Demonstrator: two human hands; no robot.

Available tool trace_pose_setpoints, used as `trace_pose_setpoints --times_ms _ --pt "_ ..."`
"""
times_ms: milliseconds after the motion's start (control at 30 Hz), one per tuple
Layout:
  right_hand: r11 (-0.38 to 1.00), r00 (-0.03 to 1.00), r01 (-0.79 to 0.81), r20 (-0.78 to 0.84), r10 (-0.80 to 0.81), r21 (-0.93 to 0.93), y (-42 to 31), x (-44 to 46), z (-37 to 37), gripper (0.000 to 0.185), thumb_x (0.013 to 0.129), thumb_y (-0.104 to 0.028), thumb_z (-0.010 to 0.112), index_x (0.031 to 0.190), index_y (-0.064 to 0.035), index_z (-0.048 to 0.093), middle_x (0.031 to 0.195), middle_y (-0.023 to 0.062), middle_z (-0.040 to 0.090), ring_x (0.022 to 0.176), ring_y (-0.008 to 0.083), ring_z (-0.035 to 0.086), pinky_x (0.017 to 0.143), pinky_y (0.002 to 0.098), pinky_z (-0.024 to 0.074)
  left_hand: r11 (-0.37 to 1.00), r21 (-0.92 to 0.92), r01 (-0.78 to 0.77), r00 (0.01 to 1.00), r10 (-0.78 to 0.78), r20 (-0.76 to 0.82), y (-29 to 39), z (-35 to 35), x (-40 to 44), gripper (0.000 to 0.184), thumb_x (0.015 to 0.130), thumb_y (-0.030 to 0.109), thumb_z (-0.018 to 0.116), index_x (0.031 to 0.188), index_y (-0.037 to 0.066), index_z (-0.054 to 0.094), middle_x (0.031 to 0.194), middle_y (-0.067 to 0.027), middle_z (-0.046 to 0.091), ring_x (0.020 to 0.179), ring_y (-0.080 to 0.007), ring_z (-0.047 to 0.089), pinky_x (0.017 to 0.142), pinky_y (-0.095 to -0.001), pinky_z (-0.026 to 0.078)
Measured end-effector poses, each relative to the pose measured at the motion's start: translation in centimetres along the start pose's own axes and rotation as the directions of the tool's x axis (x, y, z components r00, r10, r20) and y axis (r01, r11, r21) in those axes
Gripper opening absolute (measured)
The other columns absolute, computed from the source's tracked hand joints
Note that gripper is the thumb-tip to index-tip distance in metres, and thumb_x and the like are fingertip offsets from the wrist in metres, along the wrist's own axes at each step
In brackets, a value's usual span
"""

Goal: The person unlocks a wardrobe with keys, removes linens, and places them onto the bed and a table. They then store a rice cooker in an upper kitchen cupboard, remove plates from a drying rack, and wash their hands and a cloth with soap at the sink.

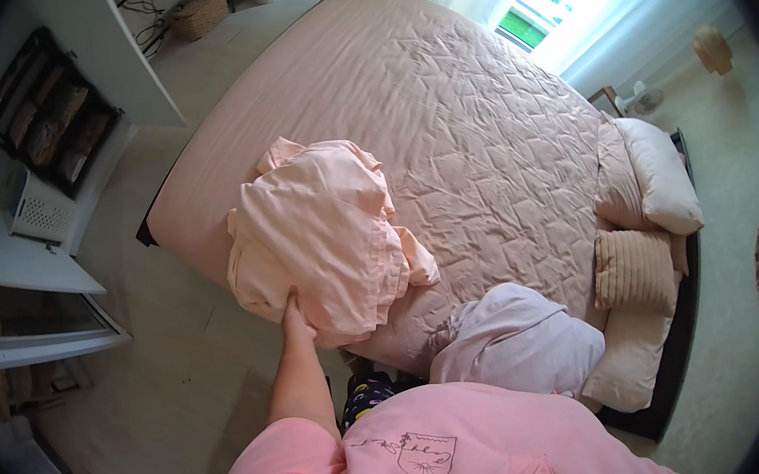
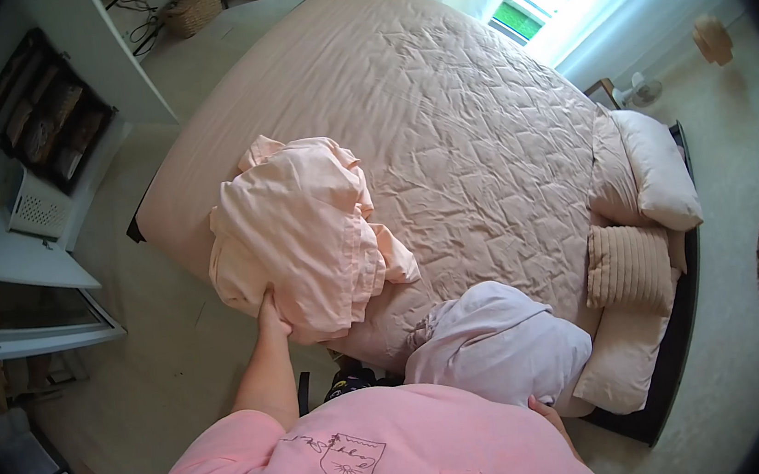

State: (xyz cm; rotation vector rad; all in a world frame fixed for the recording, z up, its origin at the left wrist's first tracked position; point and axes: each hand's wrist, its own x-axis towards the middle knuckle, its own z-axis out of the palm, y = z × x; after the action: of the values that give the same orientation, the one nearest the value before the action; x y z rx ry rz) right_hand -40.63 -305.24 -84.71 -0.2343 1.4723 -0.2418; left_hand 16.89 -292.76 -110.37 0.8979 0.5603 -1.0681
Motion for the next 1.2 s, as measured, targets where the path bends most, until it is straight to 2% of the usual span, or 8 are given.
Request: trace_pose_setpoints --times_ms 167,333,400,767,900,967,1100,1200 --pt "0.994 0.998 0.024 0.06 -0.017 -0.104 -3.2 2.1 3.0 0.062 0.081 -0.035 0.069 0.13 -0.0017 0.05 0.123 0.0168 0.06 0.112 0.0349 0.057 0.099 0.0506 0.044 0.973 0.083 0.216 0.971 -0.206 -0.119 3.0 6.6 -2.8 0.042 0.089 0.034 0.062 0.121 0.007 0.057 0.121 -0.0068 0.062 0.109 -0.0258 0.059 0.094 -0.0441 0.047" --pt "0.971 0.986 0.069 0.162 -0.032 -0.23 -6.5 4.9 6.1 0.064 0.079 -0.033 0.071 0.13 -0.0015 0.05 0.123 0.0168 0.06 0.112 0.0349 0.058 0.098 0.0506 0.0443 0.997 0.026 -0.076 0.994 0.074 0.075 5.0 8.4 -9.2 0.048 0.086 0.035 0.067 0.122 0.006 0.055 0.119 -0.0089 0.061 0.108 -0.0252 0.058 0.096 -0.0445 0.045" --pt "0.951 0.977 0.09 0.213 -0.026 -0.295 -7.8 6.4 7.4 0.064 0.079 -0.033 0.071 0.13 -0.0014 0.05 0.123 0.0168 0.06 0.111 0.0349 0.058 0.098 0.0506 0.0444 0.943 0.234 -0.235 0.972 0.227 0.061 4.2 7.2 -12.0 0.053 0.085 0.034 0.07 0.125 0.004 0.052 0.124 -0.0097 0.058 0.117 -0.0235 0.054 0.098 -0.0424 0.045" --pt "0.756 0.855 0.227 0.497 0.147 -0.614 -8.1 11.3 18.7 0.068 0.075 -0.03 0.075 0.131 -0.0011 0.049 0.123 0.0168 0.06 0.11 0.0349 0.058 0.097 0.0505 0.0451 0.758 -0.097 -0.646 0.759 0.65 0.026 0.3 0.9 -46.9 0.061 0.083 0.023 0.07 0.132 0.001 0.043 0.119 -0.0132 0.059 0.103 -0.0241 0.062 0.091 -0.038 0.051" --pt "0.668 0.791 0.3 0.569 0.225 -0.681 -4.0 9.5 24.2 0.07 0.074 -0.029 0.076 0.131 -0.0009 0.048 0.122 0.0168 0.06 0.109 0.0349 0.059 0.096 0.0505 0.0453 0.511 -0.237 -0.826 0.536 0.842 -0.051 0.2 -1.5 -57.7 0.061 0.082 0.025 0.069 0.13 -0.002 0.044 0.117 -0.0137 0.059 0.106 -0.0259 0.06 0.095 -0.0391 0.049" --pt "0.628 0.756 0.341 0.601 0.259 -0.7 -1.0 8.0 27.1 0.07 0.073 -0.028 0.076 0.132 -0.0008 0.048 0.122 0.0167 0.06 0.109 0.0349 0.059 0.096 0.0504 0.0454 0.274 -0.157 -0.949 0.299 0.939 -0.17 -0.2 -4.0 -62.9 0.048 0.084 0.024 0.067 0.123 0.0 0.052 0.11 -0.0129 0.062 0.101 -0.0219 0.062 0.089 -0.0369 0.051" --pt "0.541 0.686 0.425 0.648 0.332 -0.726 6.5 4.5 32.8 0.072 0.072 -0.027 0.078 0.132 -0.0007 0.048 0.122 0.0167 0.06 0.109 0.0349 0.059 0.096 0.0504 0.0457 -0.016 0.187 -0.982 -0.112 0.85 -0.515 -1.7 -11.8 -72.8 0.06 0.085 0.036 0.059 0.131 0.0 0.045 0.12 -0.0139 0.055 0.109 -0.0257 0.054 0.093 -0.0389 0.046" --pt "0.501 0.635 0.476 0.677 0.373 -0.723 13.1 1.4 37.3 0.073 0.071 -0.026 0.078 0.132 -0.0006 0.048 0.122 0.0167 0.06 0.108 0.0349 0.059 0.096 0.0504 0.0458 -0.309 0.127 -0.943 -0.324 0.759 -0.564 -3.3 -17.8 -80.0 0.046 0.087 0.031 0.057 0.122 0.0 0.053 0.117 -0.0127 0.059 0.113 -0.0243 0.054 0.096 -0.0412 0.045"
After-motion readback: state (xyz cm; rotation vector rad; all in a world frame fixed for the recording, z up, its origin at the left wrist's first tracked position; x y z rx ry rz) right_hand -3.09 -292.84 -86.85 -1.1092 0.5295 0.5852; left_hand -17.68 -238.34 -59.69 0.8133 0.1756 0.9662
